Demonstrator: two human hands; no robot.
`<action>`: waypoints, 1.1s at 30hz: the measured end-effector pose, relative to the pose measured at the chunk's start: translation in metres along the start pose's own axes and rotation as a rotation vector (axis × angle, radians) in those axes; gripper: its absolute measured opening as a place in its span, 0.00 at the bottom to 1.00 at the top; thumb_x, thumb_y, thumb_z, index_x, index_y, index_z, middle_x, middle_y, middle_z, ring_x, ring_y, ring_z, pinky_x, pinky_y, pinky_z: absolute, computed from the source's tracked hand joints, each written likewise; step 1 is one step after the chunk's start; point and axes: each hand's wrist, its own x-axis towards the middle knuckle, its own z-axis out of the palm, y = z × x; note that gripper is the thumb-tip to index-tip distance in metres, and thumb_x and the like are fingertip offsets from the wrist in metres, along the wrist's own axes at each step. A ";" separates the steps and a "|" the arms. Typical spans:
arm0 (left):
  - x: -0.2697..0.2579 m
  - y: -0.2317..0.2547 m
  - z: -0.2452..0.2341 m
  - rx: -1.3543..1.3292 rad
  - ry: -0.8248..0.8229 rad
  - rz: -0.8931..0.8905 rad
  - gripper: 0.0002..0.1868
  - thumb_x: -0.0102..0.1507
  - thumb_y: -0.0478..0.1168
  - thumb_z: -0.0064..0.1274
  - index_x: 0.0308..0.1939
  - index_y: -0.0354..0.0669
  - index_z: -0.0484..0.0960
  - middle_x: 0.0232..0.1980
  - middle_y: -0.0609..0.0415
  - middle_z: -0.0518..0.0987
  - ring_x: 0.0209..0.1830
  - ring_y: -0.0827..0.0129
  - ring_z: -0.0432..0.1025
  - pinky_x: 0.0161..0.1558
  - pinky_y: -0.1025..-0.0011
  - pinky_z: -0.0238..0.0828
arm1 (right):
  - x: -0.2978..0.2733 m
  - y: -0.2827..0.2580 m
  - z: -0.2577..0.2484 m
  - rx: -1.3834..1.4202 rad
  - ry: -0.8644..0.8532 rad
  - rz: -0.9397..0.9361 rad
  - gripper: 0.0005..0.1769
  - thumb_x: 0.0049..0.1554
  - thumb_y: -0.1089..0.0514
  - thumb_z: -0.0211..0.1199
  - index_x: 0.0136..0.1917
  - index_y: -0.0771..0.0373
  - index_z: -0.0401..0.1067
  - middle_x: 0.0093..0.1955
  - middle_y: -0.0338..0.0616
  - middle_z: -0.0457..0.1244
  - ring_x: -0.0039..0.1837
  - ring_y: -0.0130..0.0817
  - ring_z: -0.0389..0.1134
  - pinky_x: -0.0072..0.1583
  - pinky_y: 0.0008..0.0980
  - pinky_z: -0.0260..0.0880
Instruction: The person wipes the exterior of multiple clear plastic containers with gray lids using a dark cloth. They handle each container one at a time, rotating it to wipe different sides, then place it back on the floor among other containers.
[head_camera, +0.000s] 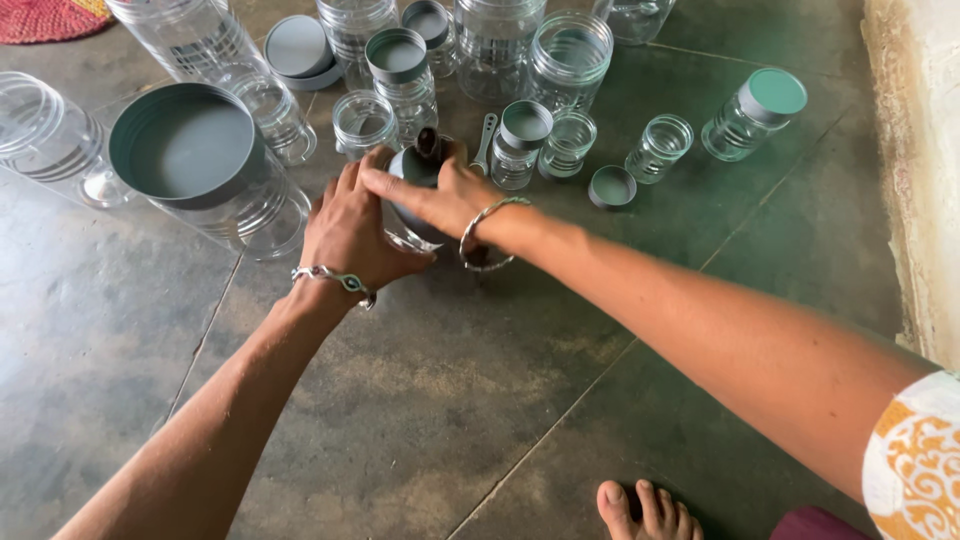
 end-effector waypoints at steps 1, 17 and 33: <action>0.002 0.003 -0.002 0.038 -0.013 -0.015 0.69 0.33 0.50 0.82 0.72 0.40 0.57 0.69 0.41 0.68 0.67 0.43 0.64 0.64 0.50 0.62 | 0.001 0.000 -0.005 0.016 -0.010 -0.050 0.65 0.49 0.12 0.55 0.73 0.71 0.54 0.63 0.63 0.64 0.67 0.50 0.69 0.66 0.40 0.69; 0.030 0.013 -0.027 0.022 -0.358 0.025 0.79 0.33 0.57 0.81 0.77 0.39 0.47 0.75 0.42 0.61 0.72 0.49 0.60 0.67 0.59 0.61 | -0.042 -0.012 -0.095 -0.636 -0.033 -1.166 0.56 0.45 0.40 0.81 0.74 0.53 0.48 0.70 0.54 0.51 0.72 0.53 0.61 0.69 0.40 0.71; 0.031 0.023 -0.051 0.306 -0.293 0.017 0.68 0.36 0.52 0.81 0.74 0.50 0.56 0.69 0.48 0.68 0.71 0.53 0.63 0.72 0.59 0.57 | -0.024 -0.020 -0.046 0.443 -0.287 0.239 0.74 0.33 0.11 0.58 0.73 0.71 0.59 0.64 0.61 0.68 0.62 0.49 0.75 0.49 0.39 0.83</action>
